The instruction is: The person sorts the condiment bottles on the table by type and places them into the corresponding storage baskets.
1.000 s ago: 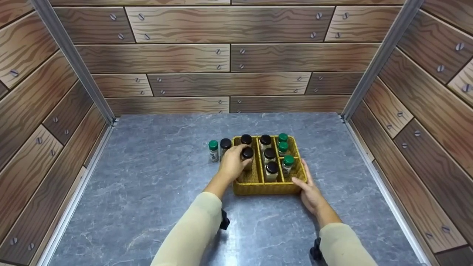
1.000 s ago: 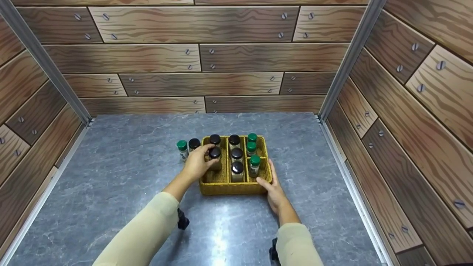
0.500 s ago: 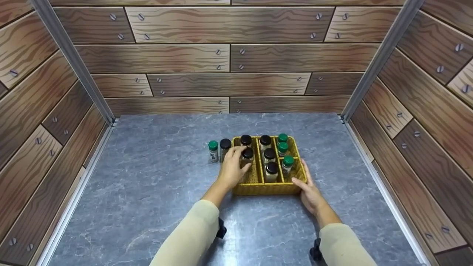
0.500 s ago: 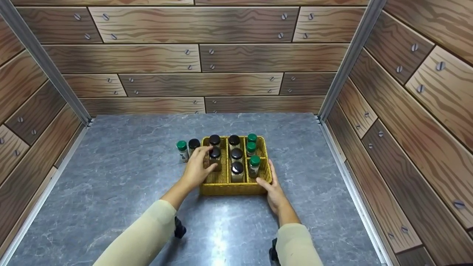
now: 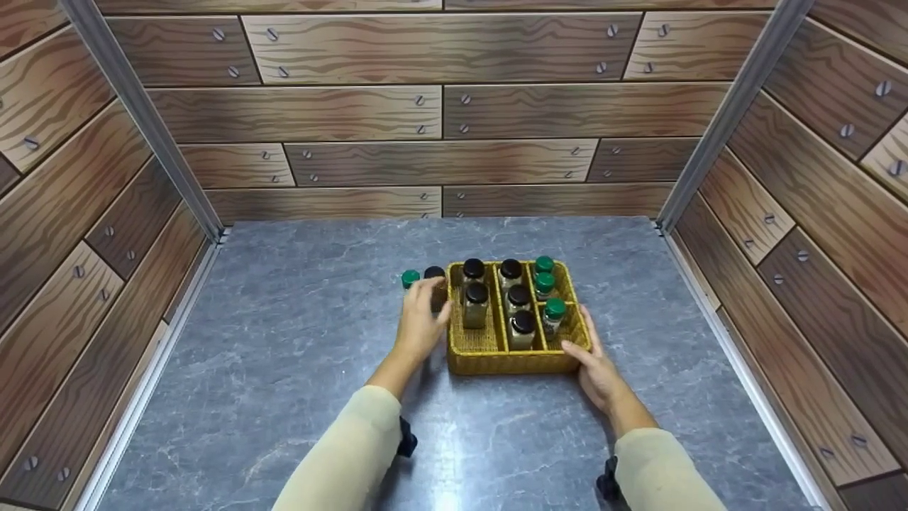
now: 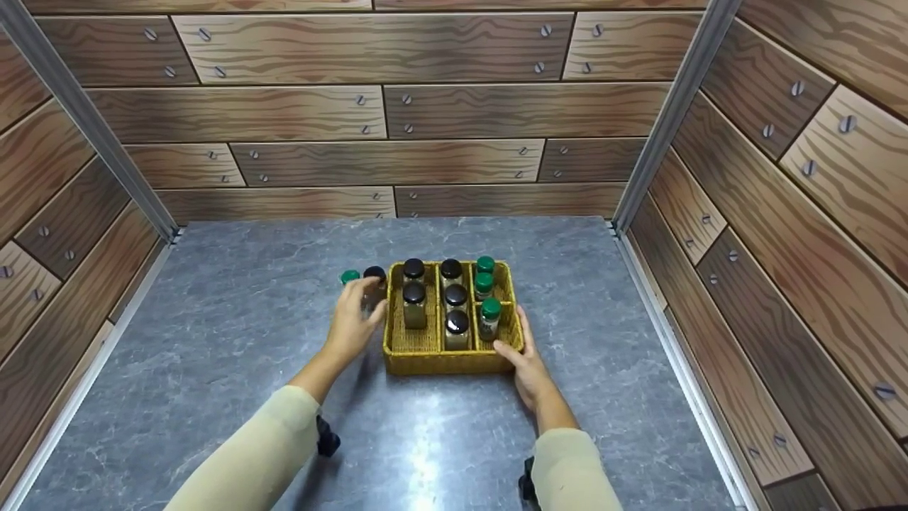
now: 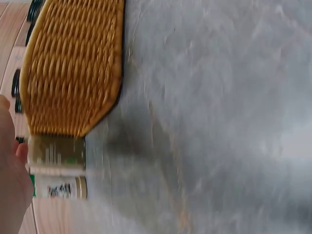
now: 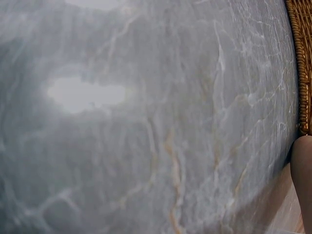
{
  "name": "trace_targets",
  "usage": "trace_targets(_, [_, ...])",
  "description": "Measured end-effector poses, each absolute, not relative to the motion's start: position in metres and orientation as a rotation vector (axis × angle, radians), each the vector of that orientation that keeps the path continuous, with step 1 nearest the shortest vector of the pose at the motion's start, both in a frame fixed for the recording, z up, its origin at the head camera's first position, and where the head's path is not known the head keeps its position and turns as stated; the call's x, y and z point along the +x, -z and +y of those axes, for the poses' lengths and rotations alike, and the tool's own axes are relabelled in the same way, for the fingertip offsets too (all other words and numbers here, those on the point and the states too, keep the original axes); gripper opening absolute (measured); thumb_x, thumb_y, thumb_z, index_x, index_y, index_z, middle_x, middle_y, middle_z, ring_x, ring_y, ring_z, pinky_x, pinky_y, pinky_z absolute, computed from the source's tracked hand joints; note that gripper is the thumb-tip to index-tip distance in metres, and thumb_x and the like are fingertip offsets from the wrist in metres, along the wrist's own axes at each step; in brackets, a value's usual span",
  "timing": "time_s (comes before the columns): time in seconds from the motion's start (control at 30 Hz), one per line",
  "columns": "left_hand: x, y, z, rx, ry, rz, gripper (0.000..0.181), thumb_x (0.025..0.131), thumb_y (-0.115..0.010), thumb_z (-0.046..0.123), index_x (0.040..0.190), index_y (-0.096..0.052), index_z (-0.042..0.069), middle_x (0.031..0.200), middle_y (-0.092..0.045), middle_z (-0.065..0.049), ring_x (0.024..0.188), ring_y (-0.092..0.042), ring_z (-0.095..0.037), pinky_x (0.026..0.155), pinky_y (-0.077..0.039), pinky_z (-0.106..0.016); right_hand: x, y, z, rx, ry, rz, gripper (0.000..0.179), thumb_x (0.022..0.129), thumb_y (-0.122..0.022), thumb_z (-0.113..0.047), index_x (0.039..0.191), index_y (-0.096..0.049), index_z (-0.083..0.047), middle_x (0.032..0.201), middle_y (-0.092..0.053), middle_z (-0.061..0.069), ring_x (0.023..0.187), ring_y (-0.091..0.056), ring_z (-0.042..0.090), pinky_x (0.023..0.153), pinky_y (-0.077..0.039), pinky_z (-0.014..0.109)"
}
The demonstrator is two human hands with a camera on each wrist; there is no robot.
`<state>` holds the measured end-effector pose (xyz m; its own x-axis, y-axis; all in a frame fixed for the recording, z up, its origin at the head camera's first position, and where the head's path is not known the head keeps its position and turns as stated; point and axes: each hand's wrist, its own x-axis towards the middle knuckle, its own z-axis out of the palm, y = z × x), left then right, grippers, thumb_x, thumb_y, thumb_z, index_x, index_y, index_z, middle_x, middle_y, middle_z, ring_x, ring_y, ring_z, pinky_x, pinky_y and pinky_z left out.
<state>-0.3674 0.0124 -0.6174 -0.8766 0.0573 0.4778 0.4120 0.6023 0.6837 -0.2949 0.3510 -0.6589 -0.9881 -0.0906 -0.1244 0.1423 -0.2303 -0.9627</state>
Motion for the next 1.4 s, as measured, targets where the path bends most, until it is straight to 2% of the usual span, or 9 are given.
trace_targets(0.17, [-0.38, 0.618, -0.009, -0.289, 1.148, -2.321, 0.038, 0.096, -0.079, 0.008, 0.132, -0.068, 0.004, 0.128, -0.071, -0.016, 0.122, -0.066, -0.038, 0.112, -0.055, -0.052, -0.294, 0.66, 0.351, 0.075, 2.353, 1.846, 0.092, 0.109, -0.053, -0.004, 0.175, 0.003, -0.034, 0.185, 0.009, 0.006, 0.172, 0.004, 0.033, 0.14, 0.003, 0.054])
trace_targets(0.27, [-0.387, 0.616, -0.023, -0.223, 1.162, -2.334, 0.037, 0.097, -0.079, 0.008, 0.132, -0.069, 0.003, 0.128, -0.072, -0.018, 0.122, -0.066, -0.038, 0.111, -0.056, -0.052, -0.294, 0.66, 0.351, 0.076, 2.348, 1.851, 0.093, 0.109, -0.054, -0.005, 0.175, 0.003, -0.034, 0.185, 0.01, 0.007, 0.172, 0.005, 0.034, 0.14, 0.004, 0.054])
trace_targets(0.4, [-0.396, 0.613, -0.04, -0.169, 1.217, -2.438, 0.041, 0.102, -0.076, 0.014, 0.14, -0.065, 0.004, 0.139, -0.067, -0.02, 0.132, -0.062, -0.04, 0.115, -0.053, -0.055, -0.294, 0.661, 0.35, 0.084, 2.344, 1.858, 0.093, 0.108, -0.056, -0.005, 0.175, 0.003, -0.034, 0.185, 0.011, 0.007, 0.172, 0.006, 0.034, 0.14, 0.004, 0.055])
trace_targets(0.53, [-0.401, 0.609, -0.053, -0.156, 1.265, -2.606, 0.05, 0.105, -0.073, 0.021, 0.152, -0.058, 0.011, 0.157, -0.056, -0.019, 0.147, -0.054, -0.041, 0.123, -0.047, -0.056, -0.293, 0.661, 0.35, 0.092, 2.338, 1.86, 0.094, 0.108, -0.057, -0.007, 0.175, 0.003, -0.036, 0.185, 0.011, 0.006, 0.172, 0.006, 0.034, 0.14, 0.004, 0.055])
trace_targets(0.67, [-0.404, 0.604, -0.059, -0.193, 1.279, -2.728, 0.058, 0.105, -0.071, 0.017, 0.16, -0.051, 0.013, 0.168, -0.046, -0.019, 0.155, -0.048, -0.04, 0.129, -0.042, -0.056, -0.294, 0.661, 0.349, 0.076, 2.333, 1.858, 0.092, 0.109, -0.055, -0.007, 0.175, 0.001, -0.039, 0.185, 0.01, 0.005, 0.172, 0.006, 0.032, 0.14, 0.005, 0.053])
trace_targets(0.77, [-0.406, 0.601, -0.059, -0.21, 1.228, -2.787, 0.062, 0.106, -0.071, 0.014, 0.163, -0.047, 0.013, 0.17, -0.045, -0.018, 0.157, -0.047, -0.039, 0.13, -0.04, -0.055, -0.294, 0.662, 0.348, 0.061, 2.336, 1.855, 0.091, 0.11, -0.053, -0.006, 0.175, 0.001, -0.04, 0.185, 0.009, 0.005, 0.172, 0.006, 0.031, 0.14, 0.006, 0.053])
trace_targets(0.87, [-0.407, 0.599, -0.057, -0.203, 1.158, -2.817, 0.06, 0.106, -0.071, 0.016, 0.161, -0.05, 0.012, 0.164, -0.054, -0.018, 0.151, -0.053, -0.038, 0.128, -0.044, -0.053, -0.294, 0.662, 0.348, 0.058, 2.339, 1.852, 0.09, 0.11, -0.051, -0.004, 0.175, 0.001, -0.041, 0.185, 0.01, 0.005, 0.172, 0.007, 0.031, 0.14, 0.007, 0.052])
trace_targets(1.03, [-0.411, 0.598, -0.053, -0.184, 1.103, -2.812, 0.049, 0.104, -0.074, 0.016, 0.151, -0.061, 0.008, 0.144, -0.069, -0.02, 0.131, -0.069, -0.037, 0.113, -0.057, -0.05, -0.293, 0.66, 0.348, 0.083, 2.341, 1.842, 0.091, 0.11, -0.053, -0.005, 0.174, 0.0, -0.042, 0.185, 0.01, 0.004, 0.172, 0.006, 0.032, 0.14, 0.005, 0.053])
trace_targets(1.4, [-0.414, 0.594, -0.048, -0.126, 1.155, -2.821, 0.041, 0.102, -0.076, 0.015, 0.142, -0.068, 0.009, 0.138, -0.073, -0.017, 0.127, -0.073, -0.033, 0.108, -0.06, -0.047, -0.292, 0.658, 0.351, 0.088, 2.343, 1.862, 0.091, 0.109, -0.053, -0.005, 0.175, 0.001, -0.038, 0.185, 0.012, 0.006, 0.172, 0.008, 0.034, 0.139, 0.006, 0.054])
